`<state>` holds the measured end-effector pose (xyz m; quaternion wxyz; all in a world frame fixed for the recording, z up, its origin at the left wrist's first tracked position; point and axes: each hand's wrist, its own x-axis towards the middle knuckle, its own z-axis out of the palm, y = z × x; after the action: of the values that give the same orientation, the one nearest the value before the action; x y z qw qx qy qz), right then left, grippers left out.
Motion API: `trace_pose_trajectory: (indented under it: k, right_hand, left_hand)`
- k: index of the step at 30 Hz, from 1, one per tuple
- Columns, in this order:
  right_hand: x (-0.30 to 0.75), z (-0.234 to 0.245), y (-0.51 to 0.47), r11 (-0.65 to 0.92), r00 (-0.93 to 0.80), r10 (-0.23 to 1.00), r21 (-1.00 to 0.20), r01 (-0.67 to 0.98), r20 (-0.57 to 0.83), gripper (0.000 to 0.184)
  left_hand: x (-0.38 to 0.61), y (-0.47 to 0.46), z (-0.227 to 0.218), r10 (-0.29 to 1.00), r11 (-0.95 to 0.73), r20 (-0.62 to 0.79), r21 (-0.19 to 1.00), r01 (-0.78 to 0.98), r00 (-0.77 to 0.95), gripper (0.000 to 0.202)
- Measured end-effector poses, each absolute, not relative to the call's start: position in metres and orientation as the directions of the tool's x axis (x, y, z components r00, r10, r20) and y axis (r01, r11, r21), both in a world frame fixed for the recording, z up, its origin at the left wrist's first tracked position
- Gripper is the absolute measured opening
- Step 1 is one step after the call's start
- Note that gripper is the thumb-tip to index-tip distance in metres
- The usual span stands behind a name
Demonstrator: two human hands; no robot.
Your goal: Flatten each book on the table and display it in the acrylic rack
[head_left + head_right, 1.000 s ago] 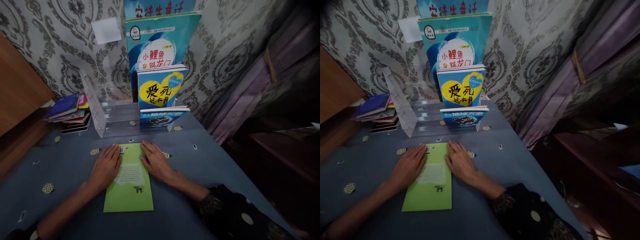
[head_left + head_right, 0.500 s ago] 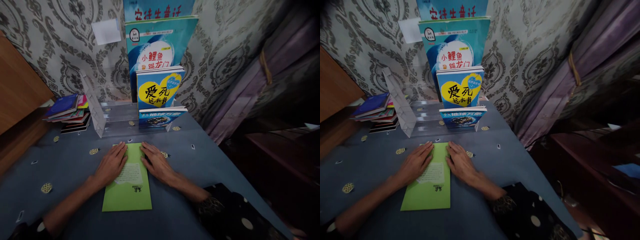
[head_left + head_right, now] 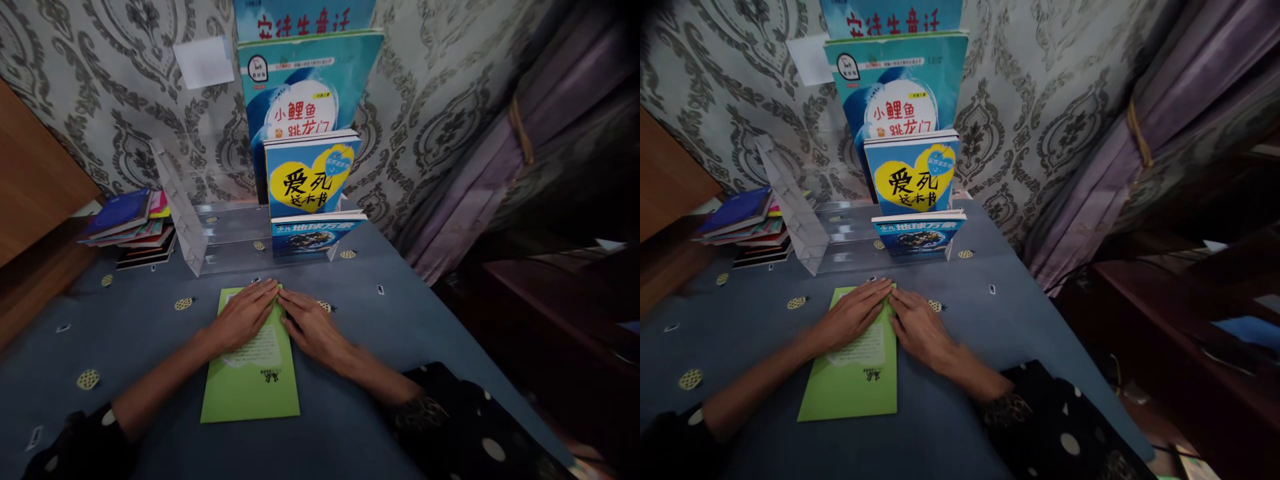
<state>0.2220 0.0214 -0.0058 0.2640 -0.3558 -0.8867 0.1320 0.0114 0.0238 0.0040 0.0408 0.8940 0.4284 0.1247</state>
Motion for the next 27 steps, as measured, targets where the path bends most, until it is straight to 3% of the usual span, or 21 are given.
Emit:
trace_pose_trajectory:
  k: [8, 27]
  right_hand:
    - [0.223, -0.006, 0.02, 0.72, -0.594, 0.693, -0.448, 0.53, 0.409, 0.039]
    - [0.231, -0.014, 0.0, 0.74, -0.575, 0.671, -0.481, 0.471, 0.468, 0.032]
  left_hand:
    - [0.014, 0.032, 0.003, 0.75, -0.661, 0.19, 0.215, 0.719, 0.633, 0.047]
    - [0.016, 0.014, 0.015, 0.683, -0.73, 0.132, 0.178, 0.66, 0.719, 0.045]
